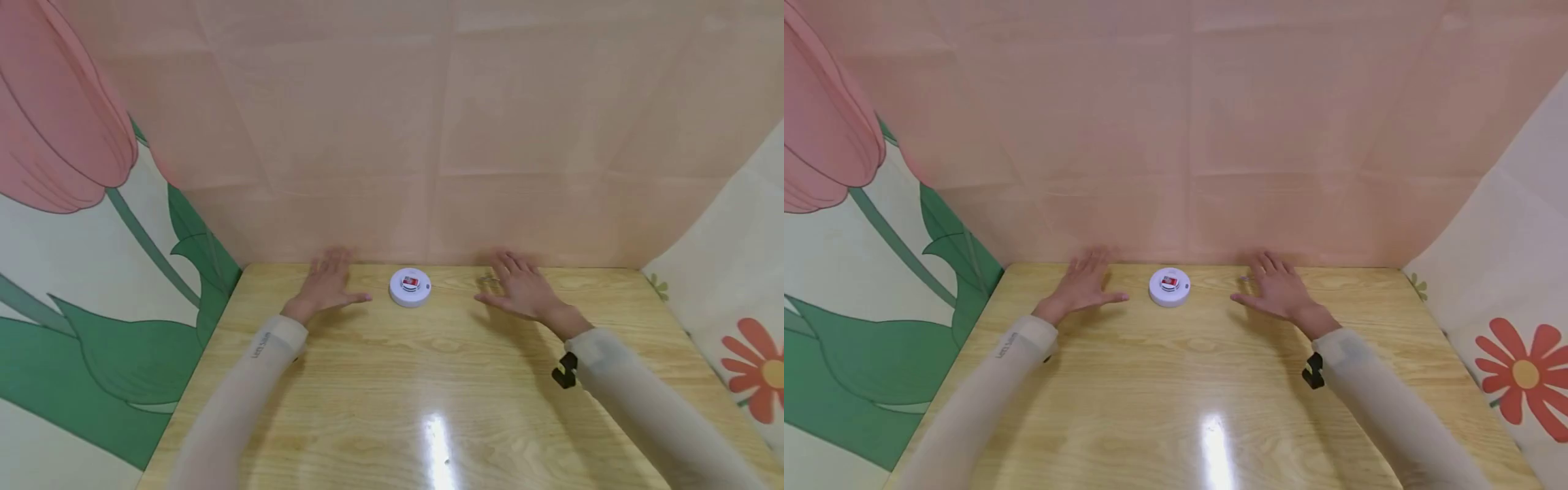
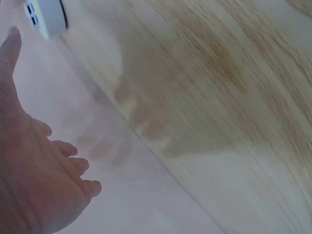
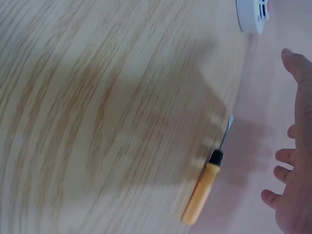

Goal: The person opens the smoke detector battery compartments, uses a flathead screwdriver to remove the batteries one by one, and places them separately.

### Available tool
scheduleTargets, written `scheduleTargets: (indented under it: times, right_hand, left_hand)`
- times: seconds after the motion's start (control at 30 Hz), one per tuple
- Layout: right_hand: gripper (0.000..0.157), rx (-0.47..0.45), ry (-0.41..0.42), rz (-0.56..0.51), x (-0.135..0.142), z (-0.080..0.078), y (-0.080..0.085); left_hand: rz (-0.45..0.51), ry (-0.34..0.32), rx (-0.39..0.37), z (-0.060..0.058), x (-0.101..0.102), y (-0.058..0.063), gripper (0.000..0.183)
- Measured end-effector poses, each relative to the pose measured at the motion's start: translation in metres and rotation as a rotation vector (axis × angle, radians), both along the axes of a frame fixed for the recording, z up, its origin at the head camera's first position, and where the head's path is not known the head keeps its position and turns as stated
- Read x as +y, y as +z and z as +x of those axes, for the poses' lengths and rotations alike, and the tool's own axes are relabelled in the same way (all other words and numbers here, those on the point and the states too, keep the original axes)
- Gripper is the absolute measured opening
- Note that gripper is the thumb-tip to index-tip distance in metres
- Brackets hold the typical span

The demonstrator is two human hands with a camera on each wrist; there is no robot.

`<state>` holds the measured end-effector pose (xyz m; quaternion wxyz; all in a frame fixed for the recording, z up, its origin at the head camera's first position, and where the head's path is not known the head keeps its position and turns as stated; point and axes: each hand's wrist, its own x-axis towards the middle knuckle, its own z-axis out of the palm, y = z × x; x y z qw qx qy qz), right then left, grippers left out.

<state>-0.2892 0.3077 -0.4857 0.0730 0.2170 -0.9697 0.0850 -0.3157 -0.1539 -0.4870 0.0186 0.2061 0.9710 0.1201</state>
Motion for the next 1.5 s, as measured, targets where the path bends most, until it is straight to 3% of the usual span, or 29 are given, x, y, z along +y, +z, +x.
scheduleTargets:
  times: [0.3,0.53,0.87,1.07,1.5]
  right_hand:
    - [0.101,-0.047,0.043,-0.036,-0.027,-0.006,-0.008]
    - [0.101,-0.092,0.078,-0.04,-0.045,-0.008,-0.014]
    - [0.103,-0.124,0.117,-0.092,-0.07,-0.016,-0.027]
    - [0.105,-0.103,0.139,-0.115,-0.083,-0.02,-0.035]
    - [0.106,-0.212,0.166,-0.24,-0.103,-0.027,-0.047]
  left_hand:
    - [0.008,-0.043,-0.011,-0.002,0.017,-0.008,0.122]
    - [0.068,-0.09,-0.007,-0.006,0.028,-0.013,0.12]
    - [0.059,-0.102,-0.093,-0.01,0.045,-0.018,0.117]
    - [0.067,-0.119,-0.096,-0.011,0.053,-0.023,0.119]
    - [0.048,-0.146,-0.131,-0.015,0.064,-0.022,0.12]
